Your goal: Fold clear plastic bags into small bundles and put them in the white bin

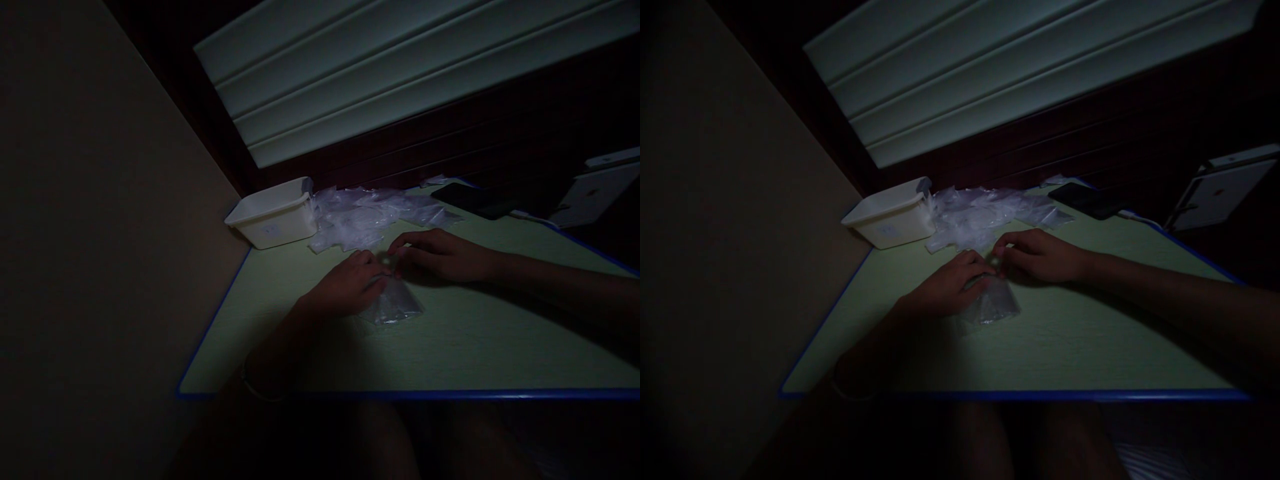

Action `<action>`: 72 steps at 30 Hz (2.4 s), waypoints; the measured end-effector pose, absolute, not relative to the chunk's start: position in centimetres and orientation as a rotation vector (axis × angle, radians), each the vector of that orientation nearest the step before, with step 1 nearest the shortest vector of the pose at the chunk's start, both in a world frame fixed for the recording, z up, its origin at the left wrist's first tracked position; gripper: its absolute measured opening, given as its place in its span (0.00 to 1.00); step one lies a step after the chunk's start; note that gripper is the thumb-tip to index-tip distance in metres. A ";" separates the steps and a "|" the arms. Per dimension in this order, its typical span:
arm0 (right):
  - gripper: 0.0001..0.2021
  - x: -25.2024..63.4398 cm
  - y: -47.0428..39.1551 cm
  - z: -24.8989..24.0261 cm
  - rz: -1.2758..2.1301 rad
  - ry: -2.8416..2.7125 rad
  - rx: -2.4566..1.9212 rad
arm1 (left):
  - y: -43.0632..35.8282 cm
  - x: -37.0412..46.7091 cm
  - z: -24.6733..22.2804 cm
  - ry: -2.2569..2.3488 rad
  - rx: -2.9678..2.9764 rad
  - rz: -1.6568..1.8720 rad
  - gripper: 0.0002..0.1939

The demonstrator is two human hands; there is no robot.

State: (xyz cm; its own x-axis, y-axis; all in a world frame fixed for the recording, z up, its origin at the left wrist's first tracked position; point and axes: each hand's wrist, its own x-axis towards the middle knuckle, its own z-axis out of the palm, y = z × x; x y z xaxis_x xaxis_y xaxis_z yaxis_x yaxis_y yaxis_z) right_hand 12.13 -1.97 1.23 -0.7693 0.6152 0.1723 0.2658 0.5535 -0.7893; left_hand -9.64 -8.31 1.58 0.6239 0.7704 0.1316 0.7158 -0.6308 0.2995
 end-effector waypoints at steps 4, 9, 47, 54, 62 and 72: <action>0.16 12.2 -2.1 1.3 1.196 -2.352 -0.676 | -8.3 -9.7 1.5 1.219 2.641 0.380 0.15; 0.15 12.1 -2.6 1.4 1.507 -2.291 -0.643 | -8.4 -9.8 1.4 1.214 2.659 0.378 0.14; 0.13 12.5 -2.1 1.1 0.816 -2.654 -0.221 | -8.1 -13.5 3.5 1.671 2.213 0.065 0.09; 0.14 12.4 -2.1 1.3 0.818 -2.660 -0.237 | -7.8 -13.3 3.1 1.614 2.207 0.120 0.07; 0.13 12.3 -2.3 1.5 0.816 -2.660 -0.242 | -7.5 -13.7 3.0 1.613 2.186 0.253 0.06; 0.13 12.3 -2.4 1.6 0.789 -2.681 -0.249 | -7.6 -13.7 3.2 1.631 2.062 0.144 0.13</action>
State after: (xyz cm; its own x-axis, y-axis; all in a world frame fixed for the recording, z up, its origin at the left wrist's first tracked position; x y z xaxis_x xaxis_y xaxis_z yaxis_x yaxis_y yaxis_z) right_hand 12.32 -2.40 1.62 -0.9288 0.2575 0.2667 0.0719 0.8308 -0.5519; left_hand -13.67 -7.56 3.16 0.2758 0.9355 -0.2209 0.8821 -0.1550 0.4449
